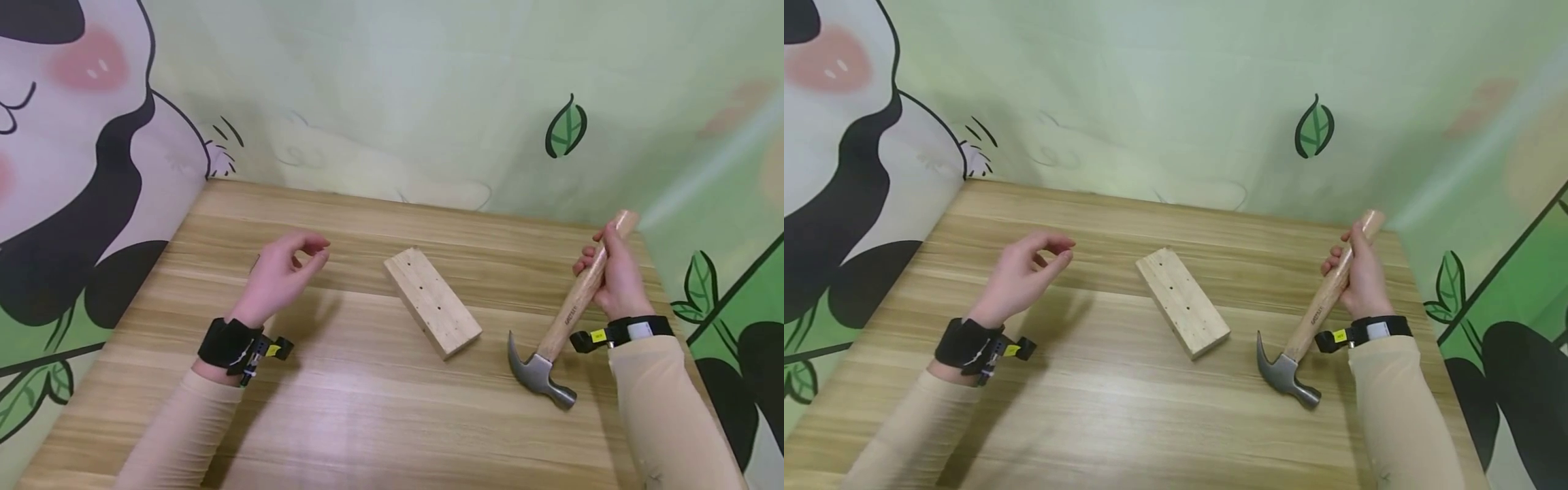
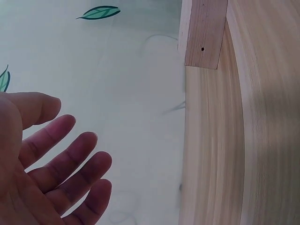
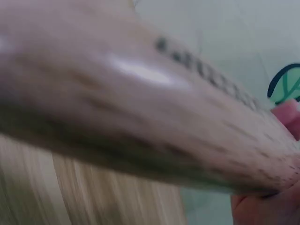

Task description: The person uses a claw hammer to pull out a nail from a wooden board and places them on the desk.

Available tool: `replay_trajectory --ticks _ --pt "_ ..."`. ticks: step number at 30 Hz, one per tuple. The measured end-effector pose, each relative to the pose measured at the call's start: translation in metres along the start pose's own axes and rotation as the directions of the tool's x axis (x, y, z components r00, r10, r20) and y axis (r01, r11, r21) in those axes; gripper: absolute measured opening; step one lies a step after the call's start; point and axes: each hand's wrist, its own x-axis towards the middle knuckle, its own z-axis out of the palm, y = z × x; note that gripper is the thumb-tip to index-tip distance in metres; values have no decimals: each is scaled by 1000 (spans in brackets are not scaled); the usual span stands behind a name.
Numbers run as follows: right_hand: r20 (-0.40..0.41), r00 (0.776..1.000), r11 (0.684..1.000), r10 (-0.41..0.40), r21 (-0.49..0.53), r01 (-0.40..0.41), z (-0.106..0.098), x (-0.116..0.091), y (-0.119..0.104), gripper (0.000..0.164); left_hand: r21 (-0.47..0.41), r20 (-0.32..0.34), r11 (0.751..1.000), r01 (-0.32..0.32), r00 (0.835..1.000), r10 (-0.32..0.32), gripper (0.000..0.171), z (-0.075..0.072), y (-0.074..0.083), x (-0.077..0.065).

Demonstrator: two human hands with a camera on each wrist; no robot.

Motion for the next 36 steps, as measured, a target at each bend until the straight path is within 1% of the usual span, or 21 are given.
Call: replay_trajectory --ticks 3,6,7,9,11,12,14,16,18,19,21,22,23,25,26,27,28,31,33,34,36 --pt "-1 997 997 81 10 -81 -6 6 -2 31 3 3 1000 -11 1000 11 25 2 2 -1" --pt "-38 987 987 155 -39 -156 -11 11 -3 31 10 6 1000 -17 1000 17 23 3 3 -1" --pt "-57 983 982 176 -65 -179 -13 12 -3 35 10 7 1000 -19 1000 19 22 4 4 -2" --pt "-104 974 967 201 -136 -214 -17 15 -4 50 8 9 1000 -18 1000 18 22 5 4 -2" --pt "-147 968 946 202 -226 -232 -22 17 -3 64 4 9 1000 -18 1000 18 21 6 4 -2" --pt "-169 966 933 194 -273 -235 -24 18 -3 69 0 10 1000 -19 1000 19 21 6 4 -2" --pt "-216 962 903 166 -359 -236 -29 19 -1 64 -14 15 1000 -14 1000 14 21 7 5 -2" --pt "-254 959 863 128 -447 -234 -34 20 2 52 -28 24 1000 -8 1000 8 20 8 4 -2" --pt "-292 953 794 84 -559 -241 -38 21 5 41 -43 34 999 -1 999 3 20 9 4 -3" --pt "-306 950 749 58 -616 -245 -40 22 6 40 -48 38 999 2 999 0 20 9 4 -3" --pt "-324 946 648 17 -717 -257 -45 25 10 48 -45 42 999 4 999 -3 21 10 5 -4" --pt "-328 945 606 0 -751 -261 -47 26 12 53 -42 40 999 4 999 -2 20 10 5 -5" --pt "-329 944 571 -13 -777 -263 -48 27 13 58 -37 39 999 2 999 -1 20 11 5 -5" --pt "-328 944 537 -30 -802 -262 -50 28 16 67 -30 38 1000 1 999 0 19 11 6 -6" --pt "-325 945 526 -37 -810 -258 -51 28 17 69 -26 37 1000 1 999 0 18 11 6 -6" --pt "-324 945 508 -48 -823 -256 -51 27 17 70 -24 37 1000 0 999 0 18 12 6 -6" --pt "-321 945 477 -62 -841 -254 -51 26 17 71 -25 37 1000 1 999 0 18 12 6 -6" --pt "-303 948 349 -103 -903 -251 -54 26 18 82 -23 39 1000 3 999 -2 18 12 7 -6" --pt "-287 950 274 -126 -930 -245 -56 27 19 86 -24 41 1000 6 999 -5 18 12 7 -5" --pt "-278 951 242 -134 -940 -240 -57 27 20 88 -25 42 1000 7 999 -6 18 13 7 -5" --pt "-268 952 213 -147 -949 -234 -59 28 21 89 -27 45 1000 8 999 -7 18 14 7 -4"
